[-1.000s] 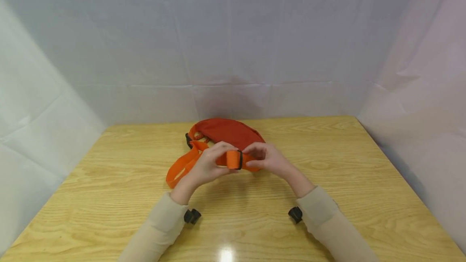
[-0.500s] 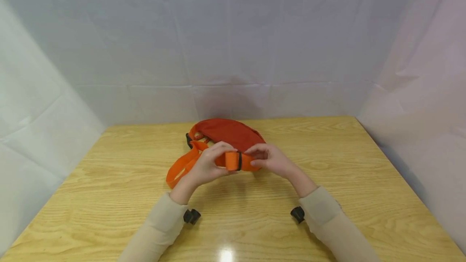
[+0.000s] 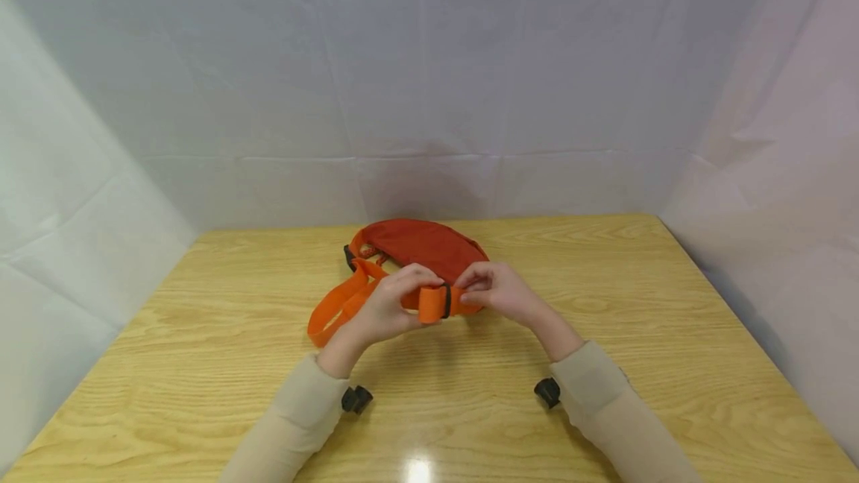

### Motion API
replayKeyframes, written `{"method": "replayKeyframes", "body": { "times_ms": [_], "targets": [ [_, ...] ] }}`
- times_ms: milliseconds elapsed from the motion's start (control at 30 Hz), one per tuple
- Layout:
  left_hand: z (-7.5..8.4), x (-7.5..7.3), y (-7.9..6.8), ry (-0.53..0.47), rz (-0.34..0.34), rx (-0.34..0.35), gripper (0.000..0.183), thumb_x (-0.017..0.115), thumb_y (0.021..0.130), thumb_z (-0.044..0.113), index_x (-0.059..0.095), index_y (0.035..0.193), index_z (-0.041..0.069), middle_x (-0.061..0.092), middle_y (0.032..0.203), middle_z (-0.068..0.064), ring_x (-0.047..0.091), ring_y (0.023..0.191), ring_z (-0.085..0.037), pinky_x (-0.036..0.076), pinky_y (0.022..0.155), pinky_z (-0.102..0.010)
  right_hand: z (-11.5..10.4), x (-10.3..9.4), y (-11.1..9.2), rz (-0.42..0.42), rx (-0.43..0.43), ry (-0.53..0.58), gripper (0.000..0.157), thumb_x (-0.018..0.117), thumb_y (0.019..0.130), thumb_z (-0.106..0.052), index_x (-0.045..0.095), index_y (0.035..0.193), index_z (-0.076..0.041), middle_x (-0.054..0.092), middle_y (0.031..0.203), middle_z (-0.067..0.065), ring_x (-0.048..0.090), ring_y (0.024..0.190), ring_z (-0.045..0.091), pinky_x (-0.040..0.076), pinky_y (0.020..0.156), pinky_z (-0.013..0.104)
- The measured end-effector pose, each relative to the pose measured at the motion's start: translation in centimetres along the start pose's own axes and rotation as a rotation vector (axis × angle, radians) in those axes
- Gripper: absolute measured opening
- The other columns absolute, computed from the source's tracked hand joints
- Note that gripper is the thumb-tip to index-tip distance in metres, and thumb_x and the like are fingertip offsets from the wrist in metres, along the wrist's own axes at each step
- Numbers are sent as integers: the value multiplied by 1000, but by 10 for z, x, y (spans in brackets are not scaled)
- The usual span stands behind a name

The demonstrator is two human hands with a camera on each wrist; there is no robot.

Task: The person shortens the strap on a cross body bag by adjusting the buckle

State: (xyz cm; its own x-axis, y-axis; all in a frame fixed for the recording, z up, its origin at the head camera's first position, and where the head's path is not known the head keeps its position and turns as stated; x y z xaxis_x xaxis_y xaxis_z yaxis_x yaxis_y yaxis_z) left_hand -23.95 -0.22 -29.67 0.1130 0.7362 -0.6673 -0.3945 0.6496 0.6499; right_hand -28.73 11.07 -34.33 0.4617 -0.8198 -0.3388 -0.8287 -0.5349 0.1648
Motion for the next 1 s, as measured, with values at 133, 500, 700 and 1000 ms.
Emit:
{"method": "replayKeyframes", "body": {
  "times_ms": [133,500,700,1000],
  "targets": [
    [3,3,1,14,-14,23,45,77,64,0,57,104,-3,53,101,-11,52,93,-19,42,82,-22,-1,1,1,4,4,-17,13,59,81,2,60,94,5,58,93,14,60,80,18,49,68,30],
    [2,2,-1,46,-7,25,45,77,65,0,56,105,-2,52,101,-10,52,93,-18,42,82,-21,-12,8,-2,-81,-109,-40,20,60,82,-1,59,100,8,58,98,16,58,84,18,48,70,31],
    [0,-2,-2,41,10,16,45,76,64,-4,56,104,-3,53,100,-10,52,92,-19,42,82,-20,-13,8,-4,-122,-191,-80,24,56,83,4,56,106,12,58,103,21,56,91,16,47,74,29],
    [2,5,0,16,-55,24,43,76,66,-1,57,104,-4,53,100,-11,51,93,-18,41,83,-20,-12,6,-4,-87,-133,-58,17,54,83,7,57,100,8,58,96,18,56,86,15,48,71,30]
  ]
}}
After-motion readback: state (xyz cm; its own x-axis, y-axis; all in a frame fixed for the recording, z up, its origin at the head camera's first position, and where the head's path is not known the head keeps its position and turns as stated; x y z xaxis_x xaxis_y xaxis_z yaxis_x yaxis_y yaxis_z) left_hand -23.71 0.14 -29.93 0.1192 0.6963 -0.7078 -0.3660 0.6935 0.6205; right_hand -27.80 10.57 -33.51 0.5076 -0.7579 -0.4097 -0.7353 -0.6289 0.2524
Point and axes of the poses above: each hand's wrist, its own y-axis towards the middle knuckle, its own x-axis out of the palm, z = x × y, the point moved 9 cm from there along y, towards the middle knuckle
